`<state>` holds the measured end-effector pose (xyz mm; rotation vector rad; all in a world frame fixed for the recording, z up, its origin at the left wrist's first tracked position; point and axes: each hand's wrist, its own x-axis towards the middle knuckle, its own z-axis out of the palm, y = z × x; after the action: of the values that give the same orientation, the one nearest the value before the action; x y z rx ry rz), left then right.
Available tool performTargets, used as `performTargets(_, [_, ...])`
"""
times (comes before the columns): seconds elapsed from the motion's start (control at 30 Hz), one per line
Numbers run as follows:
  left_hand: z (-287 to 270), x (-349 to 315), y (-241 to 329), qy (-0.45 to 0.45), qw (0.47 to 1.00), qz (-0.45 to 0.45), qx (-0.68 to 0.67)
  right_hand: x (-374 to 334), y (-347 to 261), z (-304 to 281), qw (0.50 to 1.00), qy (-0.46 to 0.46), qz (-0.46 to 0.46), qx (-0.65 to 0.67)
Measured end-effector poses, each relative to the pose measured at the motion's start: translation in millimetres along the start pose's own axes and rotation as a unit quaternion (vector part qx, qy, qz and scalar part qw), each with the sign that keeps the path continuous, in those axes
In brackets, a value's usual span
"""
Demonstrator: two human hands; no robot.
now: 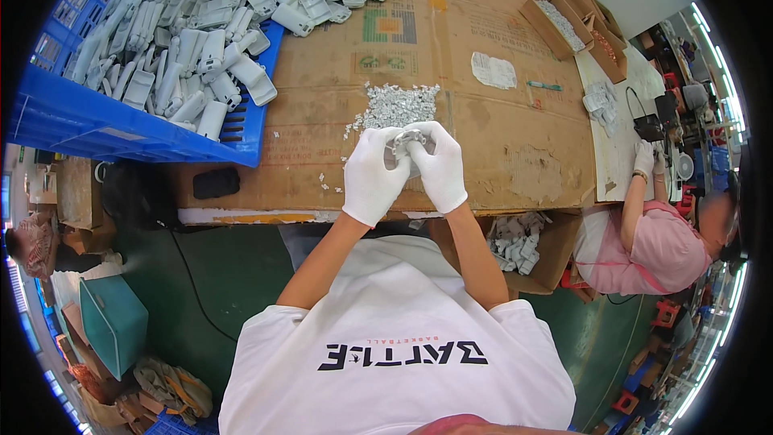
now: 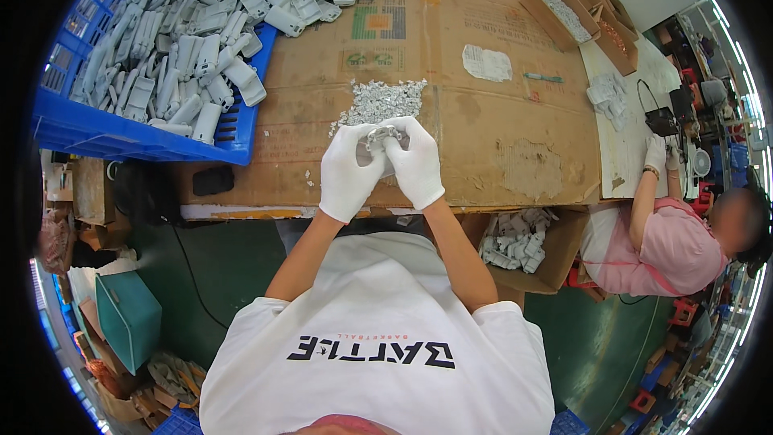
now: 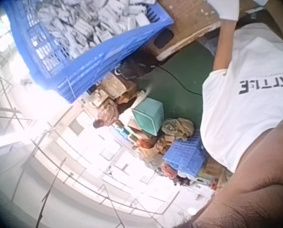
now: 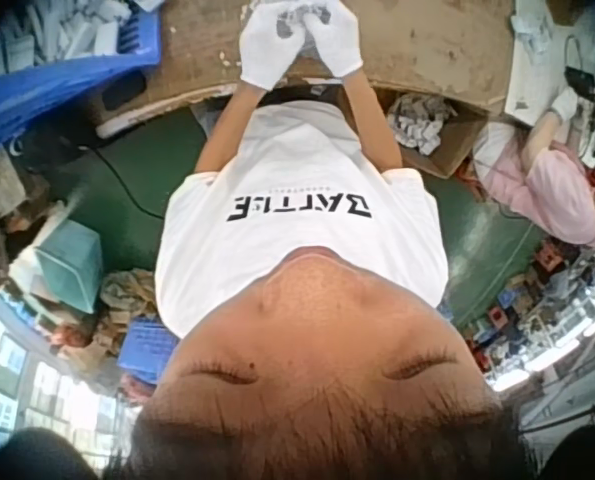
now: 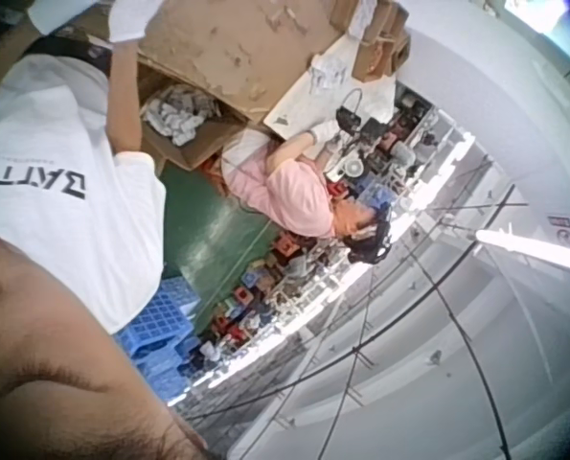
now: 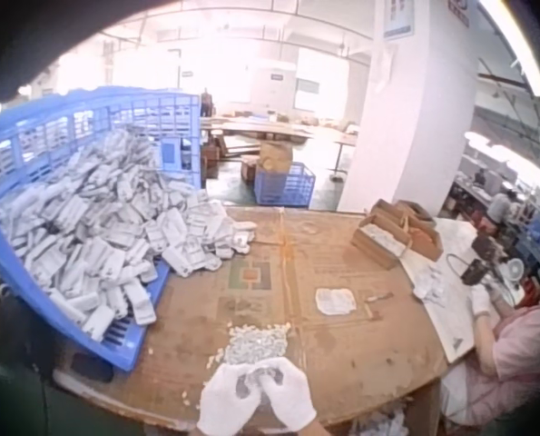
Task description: The person assembles small electronic components by hand, fitting tiny white parts into plastic housings at a factory workbench.
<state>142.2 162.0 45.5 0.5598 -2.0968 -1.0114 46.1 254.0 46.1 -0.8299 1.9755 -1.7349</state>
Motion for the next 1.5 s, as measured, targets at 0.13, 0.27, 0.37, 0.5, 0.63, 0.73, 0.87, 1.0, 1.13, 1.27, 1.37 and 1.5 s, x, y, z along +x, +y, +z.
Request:
performTargets(0.13, [2,-4,7,-0.012,0.999,-0.046,0.001,-2,1,0,0.999,-0.012,0.03,0.029])
performTargets(0.27, [2,-3,9,-0.001,0.999,-0.043,0.016,-1,0,5,0.994,-0.007,0.086,0.071])
performTargets(0.37, [1,-2,6,0.006,0.999,-0.033,0.027,1,2,8,0.992,-0.001,0.086,0.087])
performTargets(0.5, [-2,1,6,0.002,0.999,-0.041,0.027,3,4,11,0.997,0.001,0.061,0.037])
performTargets(0.63, [2,2,1,0.006,1.0,-0.024,0.019,5,5,7,0.998,-0.002,0.053,0.014])
performTargets(0.73, [1,-1,0,-0.002,0.999,-0.047,0.006,2,4,6,0.998,-0.02,0.057,0.032])
performTargets(0.87, [3,-2,2,-0.021,0.998,-0.058,-0.009,1,6,7,0.997,0.001,0.068,0.037])
performTargets(1.0, [9,-1,0,-0.011,0.999,-0.03,0.004,5,11,7,0.993,0.004,0.088,0.073])
performTargets(1.13, [13,6,-1,-0.029,0.999,-0.041,0.007,8,19,-2,0.996,0.007,0.083,0.04])
performTargets(1.27, [15,25,-1,-0.028,0.998,-0.046,-0.01,-3,-6,-13,0.944,0.186,-0.194,-0.189])
performTargets(1.37, [25,31,-14,-0.078,0.992,-0.089,-0.048,-21,-2,-30,0.85,0.024,-0.316,-0.42])
performTargets(1.5, [29,45,-6,-0.196,0.944,-0.211,-0.159,-16,28,-49,0.856,0.018,-0.276,-0.437])
